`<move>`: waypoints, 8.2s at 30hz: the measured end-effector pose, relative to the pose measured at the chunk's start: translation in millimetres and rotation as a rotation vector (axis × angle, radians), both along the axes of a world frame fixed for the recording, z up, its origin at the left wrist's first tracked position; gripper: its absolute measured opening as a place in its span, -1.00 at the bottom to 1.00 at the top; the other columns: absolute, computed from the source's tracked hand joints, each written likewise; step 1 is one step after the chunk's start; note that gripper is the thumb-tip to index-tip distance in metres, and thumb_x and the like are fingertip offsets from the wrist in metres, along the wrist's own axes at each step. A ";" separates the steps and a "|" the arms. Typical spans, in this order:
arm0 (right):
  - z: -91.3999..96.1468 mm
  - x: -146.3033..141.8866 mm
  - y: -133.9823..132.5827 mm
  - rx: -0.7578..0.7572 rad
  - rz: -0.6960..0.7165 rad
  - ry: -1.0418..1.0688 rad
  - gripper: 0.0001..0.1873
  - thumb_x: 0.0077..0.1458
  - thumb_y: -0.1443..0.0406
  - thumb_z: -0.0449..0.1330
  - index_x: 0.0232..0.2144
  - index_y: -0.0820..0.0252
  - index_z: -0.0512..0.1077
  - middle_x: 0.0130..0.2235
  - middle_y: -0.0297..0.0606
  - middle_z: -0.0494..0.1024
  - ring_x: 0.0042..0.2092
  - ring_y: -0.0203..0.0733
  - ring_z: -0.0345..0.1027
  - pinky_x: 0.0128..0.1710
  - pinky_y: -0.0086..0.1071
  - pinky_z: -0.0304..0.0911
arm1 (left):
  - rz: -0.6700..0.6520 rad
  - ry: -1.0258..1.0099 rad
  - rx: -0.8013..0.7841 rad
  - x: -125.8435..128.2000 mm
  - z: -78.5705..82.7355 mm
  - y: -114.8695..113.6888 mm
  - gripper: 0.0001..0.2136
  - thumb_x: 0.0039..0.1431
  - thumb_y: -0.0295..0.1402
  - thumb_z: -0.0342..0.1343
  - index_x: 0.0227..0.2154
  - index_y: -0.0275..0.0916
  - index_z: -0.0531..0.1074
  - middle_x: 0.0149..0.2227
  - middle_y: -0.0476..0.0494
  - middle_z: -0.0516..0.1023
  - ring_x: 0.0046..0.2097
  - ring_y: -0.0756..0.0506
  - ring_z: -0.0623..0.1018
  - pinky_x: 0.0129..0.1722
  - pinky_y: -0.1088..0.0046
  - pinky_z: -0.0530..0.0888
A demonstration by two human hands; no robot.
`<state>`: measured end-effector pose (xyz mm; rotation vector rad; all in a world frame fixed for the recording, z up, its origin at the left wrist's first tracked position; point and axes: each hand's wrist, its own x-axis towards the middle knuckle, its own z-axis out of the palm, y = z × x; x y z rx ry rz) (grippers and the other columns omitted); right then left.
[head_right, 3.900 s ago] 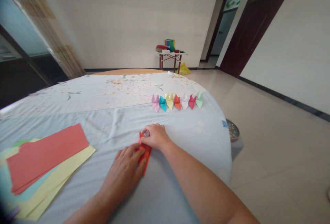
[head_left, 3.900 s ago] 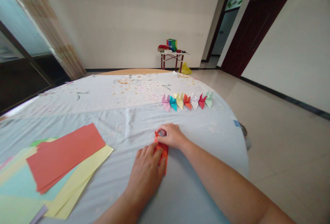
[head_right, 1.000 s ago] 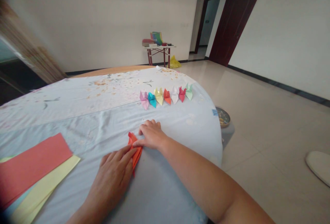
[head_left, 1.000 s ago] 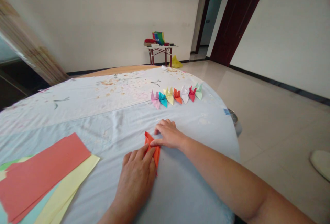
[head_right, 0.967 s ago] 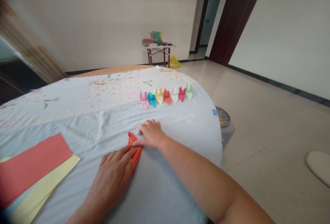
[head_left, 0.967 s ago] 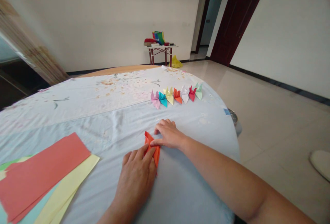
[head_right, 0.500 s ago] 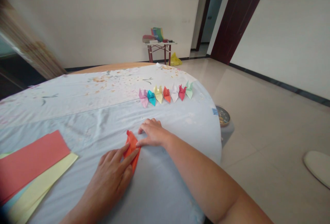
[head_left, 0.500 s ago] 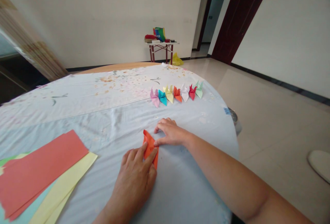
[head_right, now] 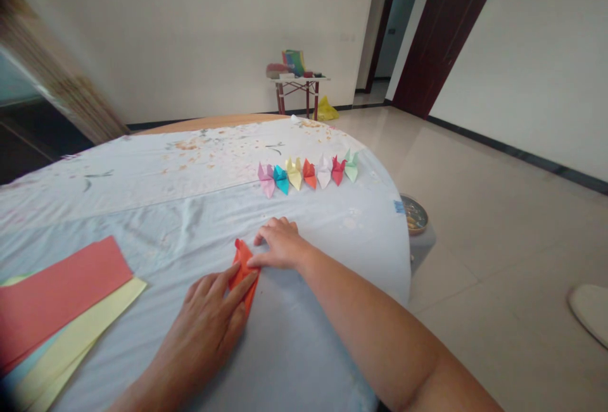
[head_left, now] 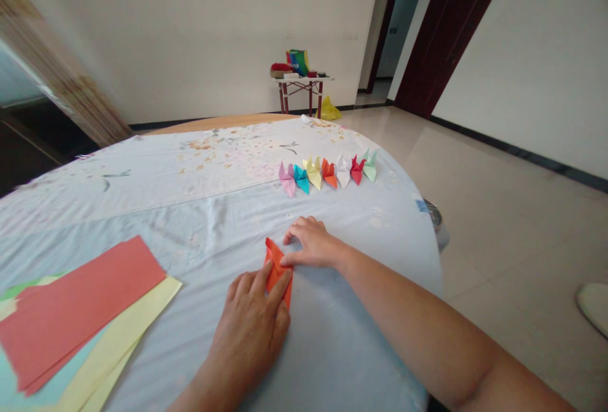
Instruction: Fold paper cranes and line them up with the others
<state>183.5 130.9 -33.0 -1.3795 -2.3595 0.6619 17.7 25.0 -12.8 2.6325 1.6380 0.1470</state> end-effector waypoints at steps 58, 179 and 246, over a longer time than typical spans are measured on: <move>-4.4 -18.6 -4.8 0.084 -0.122 -0.044 -0.68 -0.08 0.02 0.19 -0.38 0.12 0.38 -0.24 -0.27 0.34 -0.12 -0.12 0.14 -0.15 -0.25 -0.01 | 0.045 0.002 -0.069 3.6 -2.3 -2.1 -0.52 0.11 -0.42 -0.14 0.14 -0.15 0.14 0.16 -0.18 0.22 0.09 -0.18 0.27 0.10 0.12 0.11; 0.9 -20.0 4.2 0.162 -0.020 0.083 -0.81 0.01 0.21 0.17 -0.53 0.20 0.43 -0.43 -0.31 0.43 -0.29 -0.26 0.23 -0.19 -0.38 0.06 | 0.169 -0.270 0.020 2.8 -9.8 14.1 -0.64 0.12 -0.43 -0.17 -0.03 -0.15 0.31 -0.05 -0.14 0.39 -0.11 -0.15 0.36 -0.06 0.19 0.21; 14.8 -29.2 -15.0 -0.519 0.133 0.707 -0.64 -0.18 0.10 0.27 -0.47 0.32 0.41 -0.50 -0.37 0.43 -0.47 -0.39 0.23 -0.44 -0.49 0.14 | 0.527 -1.570 -0.459 -15.4 -7.4 35.3 -0.74 -0.13 -0.18 0.21 -0.41 -0.26 0.49 -0.46 -0.02 0.55 -0.44 0.01 0.45 -0.45 0.59 0.34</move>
